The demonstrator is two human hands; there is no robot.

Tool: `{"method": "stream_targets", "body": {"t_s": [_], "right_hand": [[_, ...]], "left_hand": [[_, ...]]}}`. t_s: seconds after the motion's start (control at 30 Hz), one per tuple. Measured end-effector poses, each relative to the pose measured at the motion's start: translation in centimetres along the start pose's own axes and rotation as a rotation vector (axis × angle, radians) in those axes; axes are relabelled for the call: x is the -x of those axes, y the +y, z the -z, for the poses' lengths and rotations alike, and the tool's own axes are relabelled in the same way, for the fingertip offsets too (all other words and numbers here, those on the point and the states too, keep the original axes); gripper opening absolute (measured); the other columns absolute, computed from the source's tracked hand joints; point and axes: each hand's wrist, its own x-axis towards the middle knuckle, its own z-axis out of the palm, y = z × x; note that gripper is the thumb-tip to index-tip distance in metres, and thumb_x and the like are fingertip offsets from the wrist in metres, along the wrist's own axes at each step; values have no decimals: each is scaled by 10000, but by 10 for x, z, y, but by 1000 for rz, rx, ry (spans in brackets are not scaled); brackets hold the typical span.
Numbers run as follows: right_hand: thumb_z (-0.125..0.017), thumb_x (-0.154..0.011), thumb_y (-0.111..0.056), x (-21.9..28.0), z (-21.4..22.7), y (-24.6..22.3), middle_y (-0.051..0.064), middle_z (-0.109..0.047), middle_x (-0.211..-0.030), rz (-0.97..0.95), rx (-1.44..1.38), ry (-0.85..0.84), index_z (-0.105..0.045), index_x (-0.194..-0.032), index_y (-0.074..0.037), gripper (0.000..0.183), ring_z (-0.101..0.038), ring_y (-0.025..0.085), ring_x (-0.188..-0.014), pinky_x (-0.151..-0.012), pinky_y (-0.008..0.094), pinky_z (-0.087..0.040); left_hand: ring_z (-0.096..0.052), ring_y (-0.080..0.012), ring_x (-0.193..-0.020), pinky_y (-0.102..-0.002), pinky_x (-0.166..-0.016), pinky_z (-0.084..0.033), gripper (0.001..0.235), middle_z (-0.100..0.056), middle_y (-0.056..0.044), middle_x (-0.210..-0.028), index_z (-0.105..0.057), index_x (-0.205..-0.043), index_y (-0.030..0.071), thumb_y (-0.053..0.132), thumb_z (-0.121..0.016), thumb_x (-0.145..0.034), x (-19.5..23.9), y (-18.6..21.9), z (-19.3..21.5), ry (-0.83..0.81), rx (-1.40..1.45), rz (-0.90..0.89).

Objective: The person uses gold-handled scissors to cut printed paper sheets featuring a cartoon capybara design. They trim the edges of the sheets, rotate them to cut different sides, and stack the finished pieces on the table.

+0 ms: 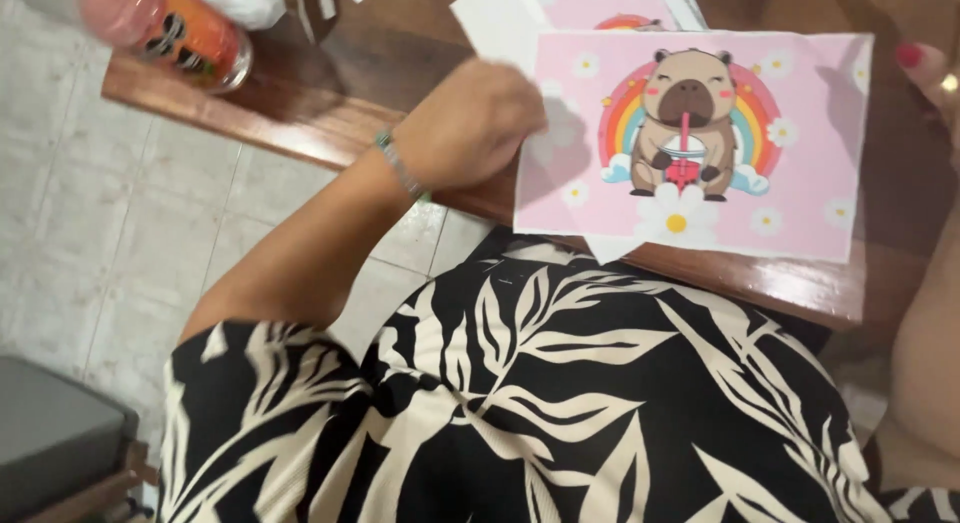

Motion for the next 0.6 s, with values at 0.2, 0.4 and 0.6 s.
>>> {"method": "stream_targets", "body": {"t_s": [0.2, 0.4, 0.6], "right_hand": [[-843, -1173, -178, 41, -32, -104, 115, -505, -999, 147, 115, 107, -421, -1607, -17, 626, -533, 202, -763, -524, 329, -456], [-966, -1006, -187, 39, -36, -113, 7, -571, -894, 110, 135, 234, -651, -1453, -69, 560, -551, 92, -716, -529, 258, -515], [-954, -939, -173, 38, -39, -122, -40, -554, -829, 88, 102, 275, -663, -1415, -88, 565, -501, 52, -691, -518, 227, -460]], "left_hand": [[-246, -338, -1556, -657, -1218, -165, 831, -343, -98, -1663, -411, -1572, 188, 328, -717, -812, 38, 31, 7, -530, 170, 216], [-464, -319, -1464, -598, -1230, -265, 393, -577, -17, -1493, -677, -1333, 226, 306, -760, -957, 37, 38, -21, -156, 136, 84], [-692, -292, -956, -447, -874, -515, 180, -708, -101, -1011, -664, -1064, 81, 183, -516, -1075, -57, 11, -18, 96, 321, 234]]}}
